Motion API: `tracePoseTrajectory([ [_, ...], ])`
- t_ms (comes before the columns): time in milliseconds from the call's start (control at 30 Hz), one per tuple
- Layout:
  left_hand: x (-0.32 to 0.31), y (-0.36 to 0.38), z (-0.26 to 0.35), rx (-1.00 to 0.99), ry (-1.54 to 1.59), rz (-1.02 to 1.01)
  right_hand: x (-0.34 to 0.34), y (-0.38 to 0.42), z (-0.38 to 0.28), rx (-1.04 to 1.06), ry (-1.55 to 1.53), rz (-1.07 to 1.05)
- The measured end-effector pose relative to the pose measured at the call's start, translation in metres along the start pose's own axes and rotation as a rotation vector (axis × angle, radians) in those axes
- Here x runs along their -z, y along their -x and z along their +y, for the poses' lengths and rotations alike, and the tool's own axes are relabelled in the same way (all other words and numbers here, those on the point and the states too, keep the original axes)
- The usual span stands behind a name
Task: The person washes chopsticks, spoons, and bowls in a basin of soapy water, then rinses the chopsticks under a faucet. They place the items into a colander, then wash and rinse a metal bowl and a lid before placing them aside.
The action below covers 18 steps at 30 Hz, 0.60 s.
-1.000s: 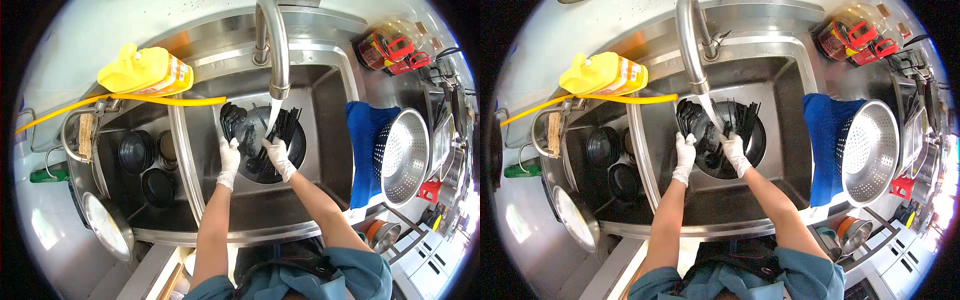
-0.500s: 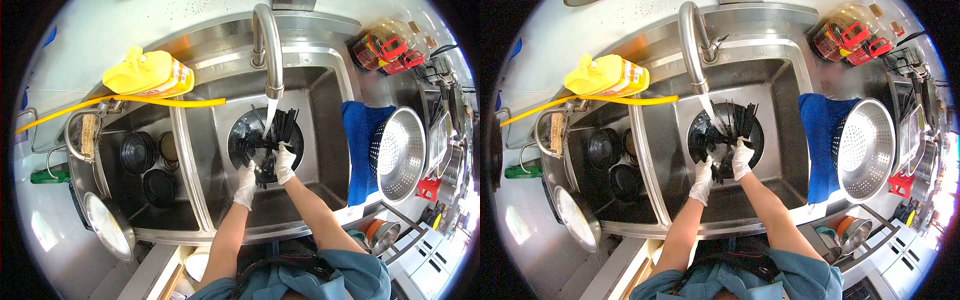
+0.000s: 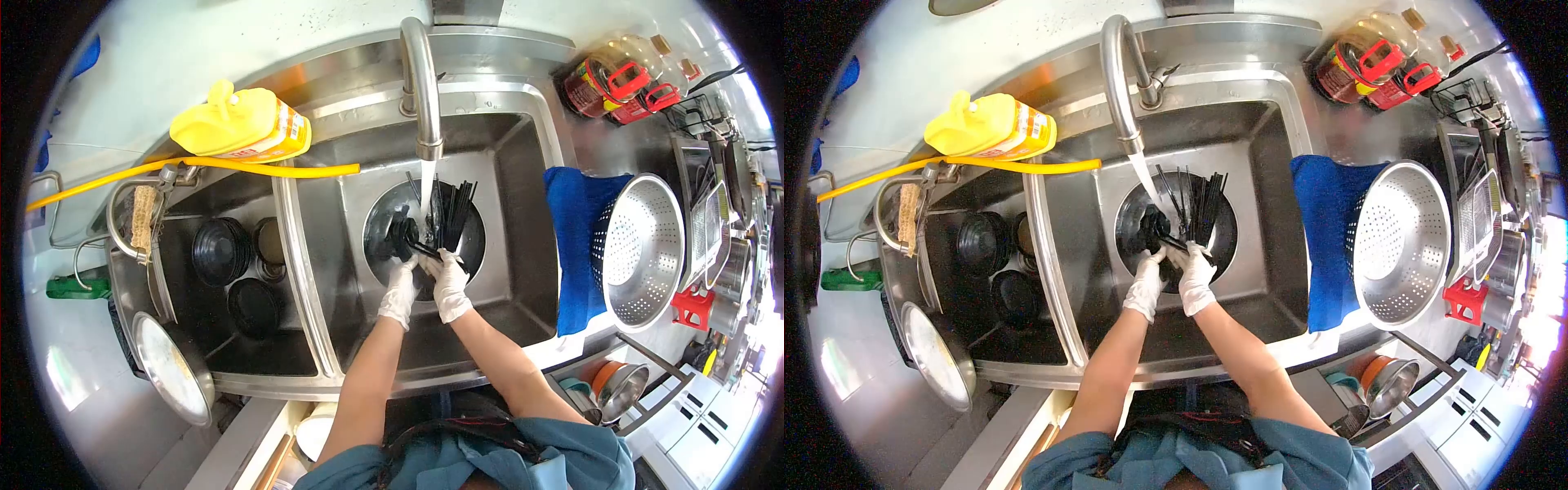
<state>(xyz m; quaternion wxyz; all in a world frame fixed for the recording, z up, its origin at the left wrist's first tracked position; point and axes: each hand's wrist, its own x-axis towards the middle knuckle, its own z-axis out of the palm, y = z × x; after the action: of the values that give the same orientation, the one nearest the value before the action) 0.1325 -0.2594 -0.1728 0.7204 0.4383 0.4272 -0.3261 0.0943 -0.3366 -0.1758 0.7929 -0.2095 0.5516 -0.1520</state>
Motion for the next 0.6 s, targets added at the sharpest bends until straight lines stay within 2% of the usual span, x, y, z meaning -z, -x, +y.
tracePoseTrajectory([
  [67, -0.004, -0.014, 0.006, 0.032, -0.041, -0.007, -0.005, 0.000, -0.007, -0.018, 0.020, -0.061],
  [133, -0.004, -0.036, 0.004, 0.117, 0.074, -0.257, -0.004, -0.003, -0.010, 0.212, 0.282, -0.238],
  [200, -0.018, -0.029, 0.013, 0.148, 0.107, -0.209, -0.001, -0.008, -0.008, 0.448, 0.460, -0.431],
  [267, -0.005, -0.063, 0.008, 0.238, 0.270, -0.413, 0.011, -0.024, -0.008, 0.681, 0.903, -0.661],
  [300, -0.005, -0.054, 0.015, 0.116, 0.161, -0.463, 0.006, -0.010, -0.032, 0.720, 1.134, -0.813],
  [333, -0.010, -0.047, 0.020, 0.131, 0.119, -0.343, 0.005, -0.006, -0.048, 0.658, 1.308, -0.889],
  [400, -0.006, -0.048, 0.021, 0.065, 0.031, -0.358, 0.014, -0.011, -0.069, 0.554, 1.348, -1.063],
  [433, -0.004, -0.045, 0.019, 0.063, 0.029, -0.356, 0.017, -0.013, -0.085, 0.402, 1.387, -1.167],
  [467, -0.003, -0.038, 0.020, 0.033, 0.023, -0.312, 0.012, -0.007, -0.104, 0.204, 1.395, -1.180],
  [533, -0.004, -0.027, 0.018, 0.005, 0.019, -0.269, 0.017, -0.020, -0.108, -0.078, 1.249, -0.913],
  [567, -0.002, -0.027, 0.014, -0.056, -0.117, -0.296, 0.025, -0.035, -0.097, 0.151, 1.295, -0.833],
  [600, -0.001, -0.025, 0.013, -0.120, -0.256, -0.323, 0.020, -0.034, -0.093, 0.154, 1.292, -0.832],
])
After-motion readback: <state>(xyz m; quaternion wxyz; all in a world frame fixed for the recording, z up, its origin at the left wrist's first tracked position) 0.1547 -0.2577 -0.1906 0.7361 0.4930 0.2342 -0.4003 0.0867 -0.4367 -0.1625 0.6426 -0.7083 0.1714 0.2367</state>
